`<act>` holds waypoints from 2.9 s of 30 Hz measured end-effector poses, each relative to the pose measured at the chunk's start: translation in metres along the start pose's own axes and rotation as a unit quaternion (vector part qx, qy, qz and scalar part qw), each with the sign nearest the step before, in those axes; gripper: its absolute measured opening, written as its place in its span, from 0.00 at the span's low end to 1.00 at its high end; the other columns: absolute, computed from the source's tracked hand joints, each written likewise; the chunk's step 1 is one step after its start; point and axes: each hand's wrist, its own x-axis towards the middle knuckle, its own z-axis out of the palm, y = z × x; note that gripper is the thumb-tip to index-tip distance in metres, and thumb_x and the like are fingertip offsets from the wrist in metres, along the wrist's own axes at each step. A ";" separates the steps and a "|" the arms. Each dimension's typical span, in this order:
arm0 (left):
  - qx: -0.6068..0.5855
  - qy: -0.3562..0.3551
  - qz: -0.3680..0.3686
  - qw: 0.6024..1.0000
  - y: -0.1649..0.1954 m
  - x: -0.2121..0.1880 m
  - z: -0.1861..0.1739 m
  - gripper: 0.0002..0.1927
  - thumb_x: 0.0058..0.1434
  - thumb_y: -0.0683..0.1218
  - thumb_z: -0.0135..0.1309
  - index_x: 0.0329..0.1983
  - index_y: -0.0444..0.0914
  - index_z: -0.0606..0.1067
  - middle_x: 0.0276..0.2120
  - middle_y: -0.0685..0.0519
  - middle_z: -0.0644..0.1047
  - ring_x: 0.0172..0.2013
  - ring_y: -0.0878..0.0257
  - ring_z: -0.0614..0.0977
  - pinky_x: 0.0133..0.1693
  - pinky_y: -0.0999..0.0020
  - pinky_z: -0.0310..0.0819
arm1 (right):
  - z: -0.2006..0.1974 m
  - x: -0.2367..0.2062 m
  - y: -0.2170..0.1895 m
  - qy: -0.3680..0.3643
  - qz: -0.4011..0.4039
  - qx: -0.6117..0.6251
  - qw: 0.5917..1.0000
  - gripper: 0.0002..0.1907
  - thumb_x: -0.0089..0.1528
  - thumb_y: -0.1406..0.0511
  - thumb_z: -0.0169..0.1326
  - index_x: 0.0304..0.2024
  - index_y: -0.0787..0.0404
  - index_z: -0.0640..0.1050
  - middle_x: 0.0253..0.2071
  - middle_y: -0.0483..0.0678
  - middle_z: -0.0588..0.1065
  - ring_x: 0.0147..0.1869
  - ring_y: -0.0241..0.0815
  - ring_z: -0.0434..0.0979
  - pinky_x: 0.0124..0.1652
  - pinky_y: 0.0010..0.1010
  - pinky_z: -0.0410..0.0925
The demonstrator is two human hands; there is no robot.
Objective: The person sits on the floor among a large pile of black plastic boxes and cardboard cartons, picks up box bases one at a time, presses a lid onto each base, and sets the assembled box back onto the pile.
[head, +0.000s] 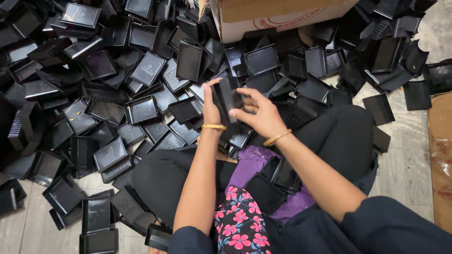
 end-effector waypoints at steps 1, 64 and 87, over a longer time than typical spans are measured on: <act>0.014 0.003 0.003 1.000 0.000 0.000 0.000 0.28 0.74 0.66 0.35 0.55 0.41 0.74 0.47 0.52 0.78 0.46 0.62 0.80 0.51 0.66 0.76 | 0.001 -0.001 0.000 -0.001 0.005 -0.016 1.000 0.37 0.54 0.63 0.70 0.65 0.55 0.71 0.57 0.53 0.78 0.58 0.43 0.81 0.53 0.32 0.75; 0.087 -0.002 0.029 0.996 0.008 0.002 0.001 0.30 0.71 0.65 0.37 0.61 0.40 0.72 0.50 0.47 0.78 0.47 0.59 0.80 0.51 0.65 0.76 | 0.004 0.020 0.020 -0.042 -0.026 -0.028 0.998 0.47 0.50 0.60 0.72 0.68 0.68 0.66 0.59 0.54 0.76 0.59 0.41 0.78 0.55 0.34 0.74; 0.441 0.162 0.251 0.846 0.042 -0.013 0.009 0.36 0.77 0.57 0.24 0.19 0.35 0.72 0.18 0.49 0.71 0.23 0.53 0.73 0.33 0.60 0.65 | 0.015 -0.012 -0.025 -0.051 -0.080 -0.333 0.938 0.22 0.54 0.54 0.67 0.40 0.63 0.80 0.31 0.59 0.78 0.36 0.55 0.81 0.38 0.40 0.73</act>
